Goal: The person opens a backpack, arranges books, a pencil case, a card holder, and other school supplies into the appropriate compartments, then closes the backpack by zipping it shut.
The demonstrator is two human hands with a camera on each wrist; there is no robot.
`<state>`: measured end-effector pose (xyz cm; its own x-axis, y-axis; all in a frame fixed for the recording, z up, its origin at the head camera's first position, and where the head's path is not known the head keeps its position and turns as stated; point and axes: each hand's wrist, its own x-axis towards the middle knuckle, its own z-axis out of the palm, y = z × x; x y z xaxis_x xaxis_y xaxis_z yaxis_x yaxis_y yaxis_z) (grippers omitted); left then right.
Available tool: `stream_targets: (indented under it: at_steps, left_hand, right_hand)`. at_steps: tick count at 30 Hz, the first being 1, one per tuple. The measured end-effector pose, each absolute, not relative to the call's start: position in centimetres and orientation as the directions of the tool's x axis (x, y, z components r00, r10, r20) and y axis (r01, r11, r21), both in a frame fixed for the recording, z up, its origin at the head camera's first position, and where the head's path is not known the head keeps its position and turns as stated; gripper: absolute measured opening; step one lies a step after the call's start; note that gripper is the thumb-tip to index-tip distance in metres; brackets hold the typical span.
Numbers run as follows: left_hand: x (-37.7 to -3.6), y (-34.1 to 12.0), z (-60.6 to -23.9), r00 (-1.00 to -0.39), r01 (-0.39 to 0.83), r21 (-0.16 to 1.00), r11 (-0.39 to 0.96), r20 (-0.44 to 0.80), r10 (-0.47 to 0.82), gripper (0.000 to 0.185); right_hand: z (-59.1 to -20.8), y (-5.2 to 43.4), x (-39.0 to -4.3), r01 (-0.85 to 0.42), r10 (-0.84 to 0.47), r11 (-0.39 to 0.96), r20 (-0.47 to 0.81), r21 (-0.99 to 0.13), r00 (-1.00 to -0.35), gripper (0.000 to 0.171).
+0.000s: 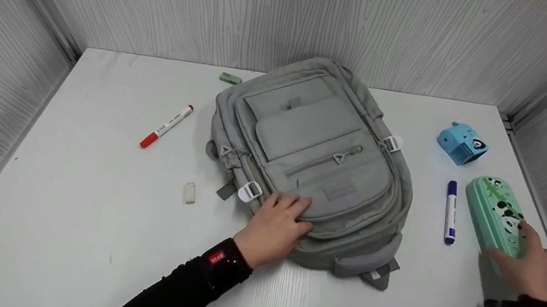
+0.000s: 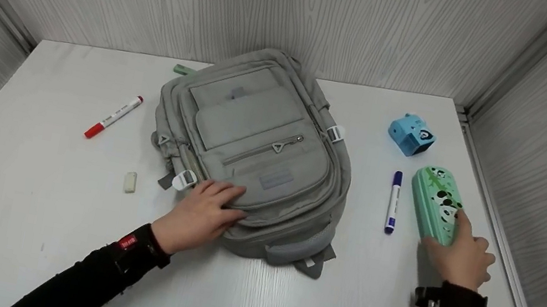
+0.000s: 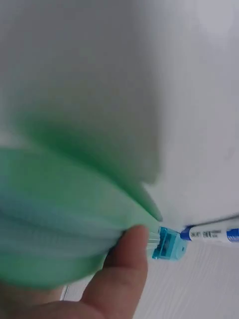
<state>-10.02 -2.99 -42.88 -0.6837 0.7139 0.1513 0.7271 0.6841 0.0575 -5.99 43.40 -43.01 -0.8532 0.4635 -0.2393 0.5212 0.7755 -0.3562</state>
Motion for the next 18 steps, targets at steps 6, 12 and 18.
stream_targets:
  at_steps: [6, 12, 18]
  left_hand:
    - [-10.1, -3.4, -42.7, -0.615, 0.763, -0.030, 0.645, 0.273, 0.740, 0.027]
    - [-10.9, -3.3, -42.1, -0.652, 0.735, 0.045, 0.676, 0.317, 0.688, 0.024]
    - [-11.4, -1.5, -42.4, -0.690, 0.713, 0.056, 0.699, 0.236, 0.685, 0.016]
  right_hand:
    - [-40.8, 39.9, -4.3, 0.513, 0.532, 0.730, -0.097, -0.451, -0.841, 0.083]
    - [-38.4, 35.8, -2.2, 0.333, 0.408, 0.754, 0.006, -0.566, -0.913, 0.081]
    - [-38.8, 33.1, -1.7, 0.208, 0.301, 0.764, 0.052, -0.611, -0.952, 0.080]
